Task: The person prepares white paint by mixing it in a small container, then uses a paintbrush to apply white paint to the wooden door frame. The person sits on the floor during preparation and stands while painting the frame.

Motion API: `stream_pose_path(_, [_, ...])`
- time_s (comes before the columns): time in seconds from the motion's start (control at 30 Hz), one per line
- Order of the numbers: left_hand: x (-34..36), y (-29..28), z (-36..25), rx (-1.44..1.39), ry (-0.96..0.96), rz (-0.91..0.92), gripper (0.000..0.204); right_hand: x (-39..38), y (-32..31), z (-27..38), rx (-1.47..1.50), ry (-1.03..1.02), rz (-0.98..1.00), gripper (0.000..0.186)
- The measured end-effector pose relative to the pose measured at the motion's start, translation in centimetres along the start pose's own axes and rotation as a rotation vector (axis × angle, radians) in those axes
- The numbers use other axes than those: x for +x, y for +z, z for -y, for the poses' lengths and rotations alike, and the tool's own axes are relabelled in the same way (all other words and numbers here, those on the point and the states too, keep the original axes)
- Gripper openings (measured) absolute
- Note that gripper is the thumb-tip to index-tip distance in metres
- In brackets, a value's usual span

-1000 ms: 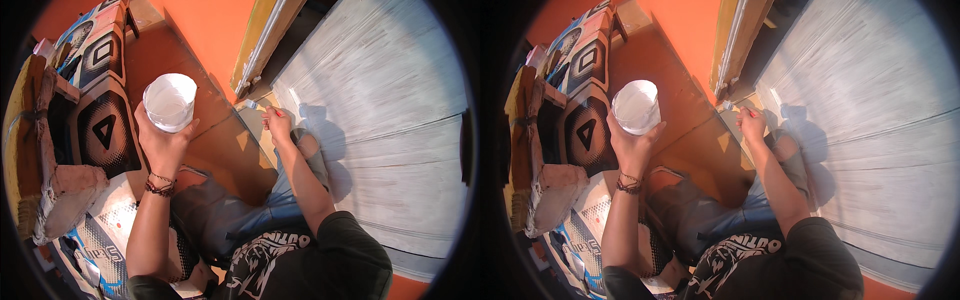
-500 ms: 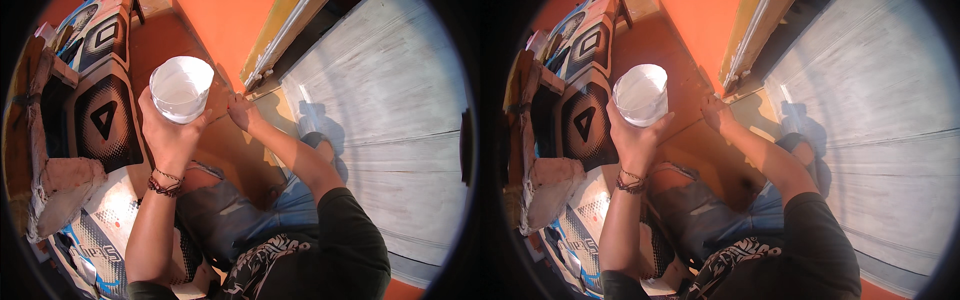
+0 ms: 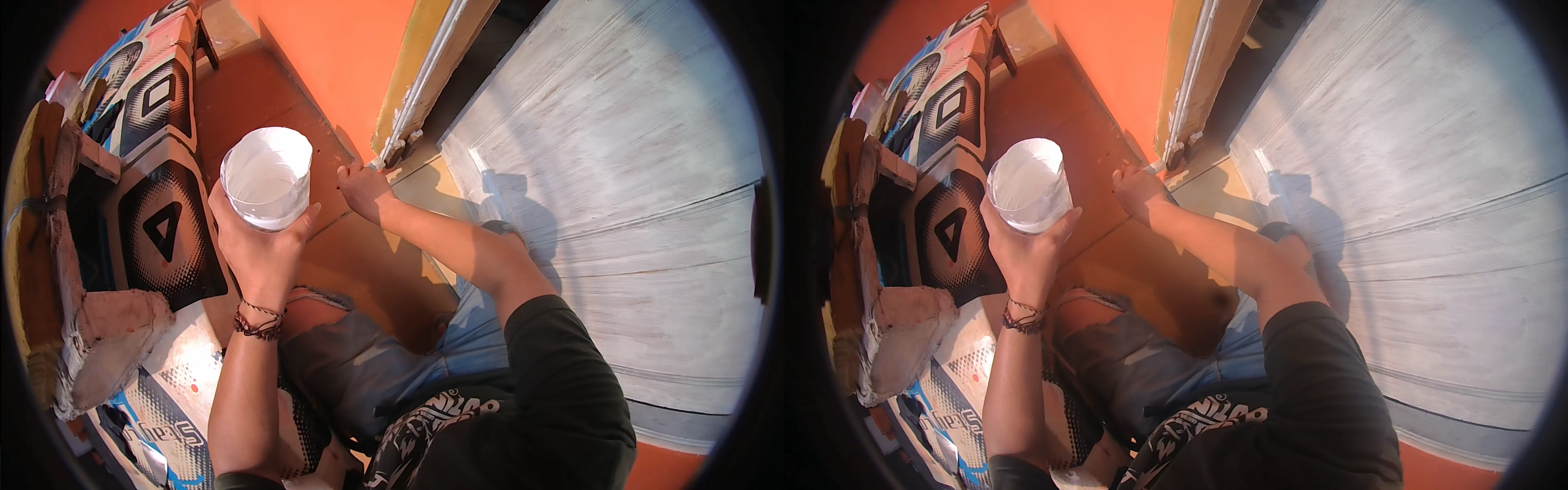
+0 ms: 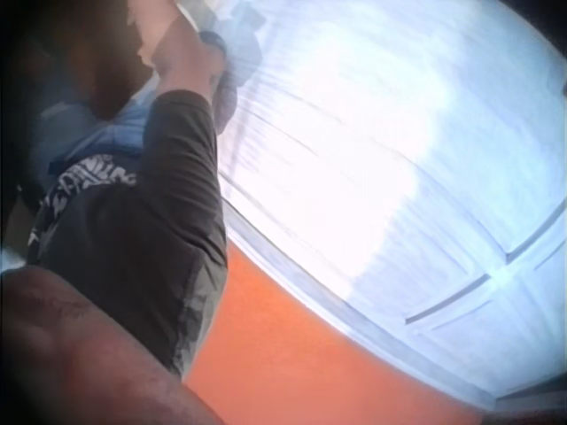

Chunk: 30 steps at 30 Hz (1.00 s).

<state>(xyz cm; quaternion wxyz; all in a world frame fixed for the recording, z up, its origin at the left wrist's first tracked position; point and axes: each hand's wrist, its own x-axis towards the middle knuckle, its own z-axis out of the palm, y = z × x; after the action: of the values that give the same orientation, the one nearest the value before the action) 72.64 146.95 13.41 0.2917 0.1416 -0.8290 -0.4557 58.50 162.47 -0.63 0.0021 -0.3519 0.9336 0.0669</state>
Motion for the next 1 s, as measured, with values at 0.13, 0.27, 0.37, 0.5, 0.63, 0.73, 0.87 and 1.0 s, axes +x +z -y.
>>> stream_pose_path(0.13, [0.1,0.5,0.1,-0.006,0.018,0.007,0.095,0.2,2.1,-2.0,0.139,0.109,0.001,0.024])
stream_pose_path(0.27, [-0.1,-0.4,0.6,-0.012,-0.002,-0.001,0.097,-2.0,-1.6,-2.4,0.352,0.305,-0.112,0.022])
stream_pose_path(0.37, [-0.1,0.0,0.3,-0.008,0.009,-0.010,0.093,-6.7,1.0,-2.4,0.304,0.159,-0.196,0.024])
stream_pose_path(0.5, [-0.1,0.1,-0.2,-0.029,0.012,-0.005,0.088,-9.9,3.6,-1.5,0.229,0.005,-0.115,0.024])
stream_pose_path(0.63, [-0.1,-0.2,0.1,-0.026,0.015,-0.028,0.084,-8.4,2.4,-1.6,0.135,-0.035,-0.178,0.025])
stream_pose_path(0.73, [-0.1,0.1,0.6,-0.049,0.034,-0.038,0.083,-7.4,0.8,-1.9,-0.020,-0.034,-0.178,0.028])
stream_pose_path(0.87, [0.0,0.2,0.5,-0.098,-0.002,-0.026,0.082,-7.5,1.3,-2.1,-0.053,0.070,-0.122,0.029])
stream_pose_path(1.0, [0.0,0.2,0.6,-0.093,0.017,-0.033,0.081,-8.3,5.7,-1.5,0.055,0.127,-0.205,0.014])
